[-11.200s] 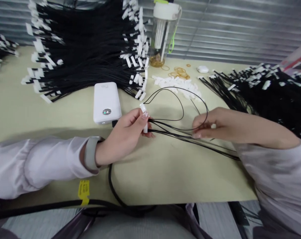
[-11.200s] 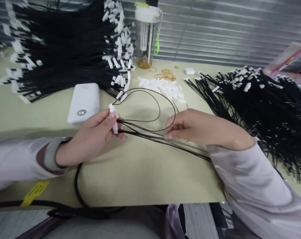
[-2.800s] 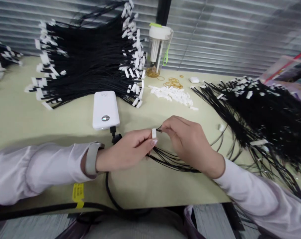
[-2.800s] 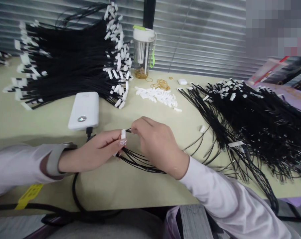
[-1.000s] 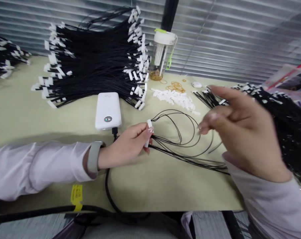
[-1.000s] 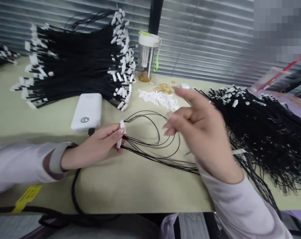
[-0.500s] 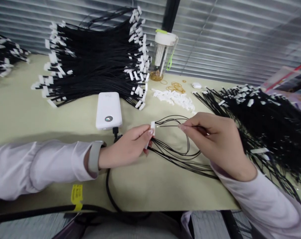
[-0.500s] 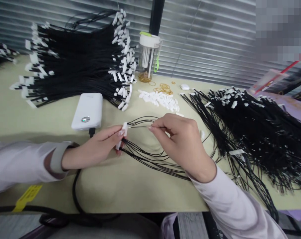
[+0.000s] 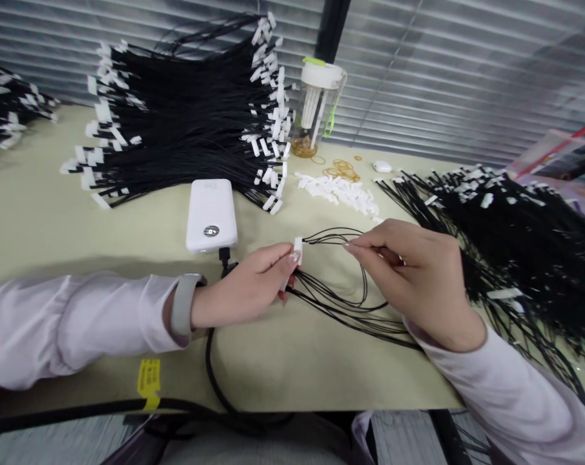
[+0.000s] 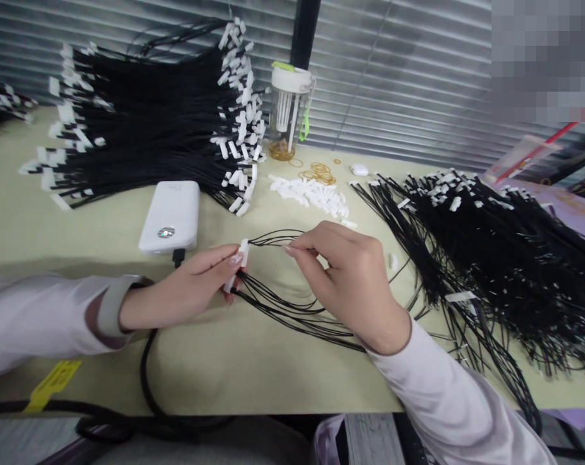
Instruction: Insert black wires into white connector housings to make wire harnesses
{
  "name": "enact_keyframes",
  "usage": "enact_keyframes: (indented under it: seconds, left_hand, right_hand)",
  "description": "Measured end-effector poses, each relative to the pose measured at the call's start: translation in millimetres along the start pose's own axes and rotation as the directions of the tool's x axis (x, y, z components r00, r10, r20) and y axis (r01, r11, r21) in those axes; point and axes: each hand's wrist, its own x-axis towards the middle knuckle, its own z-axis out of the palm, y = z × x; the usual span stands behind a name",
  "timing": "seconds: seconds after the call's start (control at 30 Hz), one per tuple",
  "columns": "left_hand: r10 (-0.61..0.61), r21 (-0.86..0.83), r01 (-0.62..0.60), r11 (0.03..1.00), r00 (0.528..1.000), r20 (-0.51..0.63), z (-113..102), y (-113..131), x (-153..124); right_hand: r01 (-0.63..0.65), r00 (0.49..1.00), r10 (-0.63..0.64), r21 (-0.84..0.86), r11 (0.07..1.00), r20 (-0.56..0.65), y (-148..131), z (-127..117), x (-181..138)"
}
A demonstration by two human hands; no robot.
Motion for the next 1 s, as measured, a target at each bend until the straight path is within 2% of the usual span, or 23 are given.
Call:
enact_keyframes:
  seconds: [0.23, 0.37, 0.5, 0.6, 0.7, 0.77, 0.93, 1.0]
  left_hand:
    - [-0.012, -0.018, 0.012, 1.0, 1.0, -0.011, 0.2, 0.7, -0.2]
    - [-0.034, -0.031, 0.033, 0.999, 0.999, -0.013, 0.2, 1.0, 0.3]
    - [-0.049, -0.025, 0.049, 0.998, 0.999, 0.005, -0.2, 0.9, 0.0]
    - [-0.057, -0.035, 0.057, 0.998, 0.998, 0.014, -0.8, 1.3, -0.2]
    - [-0.074, -0.035, 0.075, 0.997, 0.997, 0.031, -1.8, 1.6, -0.3]
    - [-0.076, -0.03, 0.078, 0.997, 0.996, 0.046, -2.3, 1.1, -0.6]
    - [-0.034, 0.028, 0.032, 0.999, 0.995, 0.091, -2.6, -0.8, -2.0]
    - [-0.037, 0.034, 0.034, 0.999, 0.994, 0.106, -3.0, 0.0, -2.4]
  right_hand:
    - [0.044, 0.998, -0.044, -0.007, 0.999, 0.042, -0.6, -1.4, 0.4]
    - [0.112, 0.988, -0.106, -0.04, 0.993, 0.113, 5.4, -1.1, 1.1]
    - [0.198, 0.976, -0.172, -0.206, 0.958, 0.137, 13.0, 1.6, -1.3]
    - [0.283, 0.958, -0.274, -0.376, 0.882, 0.081, 15.6, 3.2, -4.6]
    - [0.356, 0.927, -0.37, -0.474, 0.805, 0.069, 15.8, 4.1, -6.9]
    - [0.376, 0.92, -0.379, -0.484, 0.79, 0.097, 14.8, 6.0, -7.5]
    - [0.369, 0.928, -0.358, -0.365, 0.855, 0.101, 9.5, 19.2, -7.8]
    - [0.389, 0.92, -0.381, -0.358, 0.849, 0.095, 7.1, 23.5, -7.5]
